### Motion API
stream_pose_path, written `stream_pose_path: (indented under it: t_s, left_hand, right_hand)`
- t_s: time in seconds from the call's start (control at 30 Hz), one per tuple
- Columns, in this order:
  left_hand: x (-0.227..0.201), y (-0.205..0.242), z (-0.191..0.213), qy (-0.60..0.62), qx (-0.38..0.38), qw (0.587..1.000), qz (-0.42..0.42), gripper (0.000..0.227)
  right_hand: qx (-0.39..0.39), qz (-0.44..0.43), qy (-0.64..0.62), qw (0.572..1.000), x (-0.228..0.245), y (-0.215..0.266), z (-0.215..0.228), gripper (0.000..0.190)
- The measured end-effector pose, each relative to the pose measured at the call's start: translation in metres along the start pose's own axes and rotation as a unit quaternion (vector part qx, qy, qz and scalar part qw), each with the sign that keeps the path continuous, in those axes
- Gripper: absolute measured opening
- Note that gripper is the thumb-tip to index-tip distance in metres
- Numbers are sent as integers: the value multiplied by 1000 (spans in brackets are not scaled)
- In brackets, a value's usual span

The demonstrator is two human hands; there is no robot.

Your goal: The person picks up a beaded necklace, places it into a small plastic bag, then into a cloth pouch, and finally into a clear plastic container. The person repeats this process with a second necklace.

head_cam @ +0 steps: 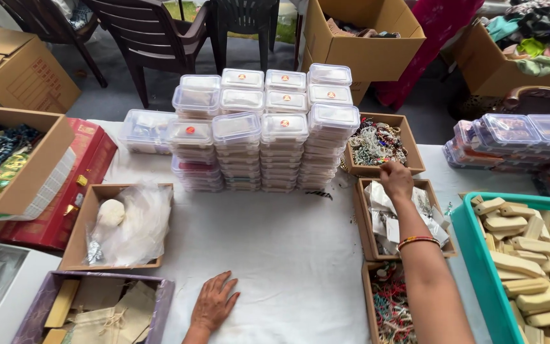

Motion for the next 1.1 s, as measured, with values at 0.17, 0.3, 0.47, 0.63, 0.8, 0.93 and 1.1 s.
stream_pose_path:
  t_s: [0.17,0.3,0.47,0.63,0.8,0.93,1.1]
  left_hand:
    - [4,-3,-10,-28,24,999,28,45]
    - [13,-5,-23,-38,42,997,46,46]
    - [17,-4,-26,-45,48,996,58,46]
    - [12,-3,-19,-57,52,996,48,47]
    - [11,-1,-18,-46,29,998,37,46]
    - [14,-1,-15,-40,21,998,45,45]
    - [11,-1,-10,-31,19,998,42,40]
  right_hand:
    - [36,-57,46,997,-39,-52,-32,16]
    - [46,-38,66,996,-41,-80,-57,25]
    - [94,-23,93,991,-13,-94,-79,28]
    - [155,-33,184,970,-24,-90,-100,30]
    - [157,-69,133,976,-22,-97,-83,19]
    - [77,-180,-229,953,-48,-105,-63,19]
    - [49,-118,-441,888,41,-100,46,12]
Point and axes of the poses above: each hand's wrist, its own y-axis away from the middle knuckle, its own z-axis out of the back of the hand, x = y × z, the point moved 9 cm from there along -y, towards the middle knuckle, and after that the axes turned 5 degrees about z, right-handed, at the moved point
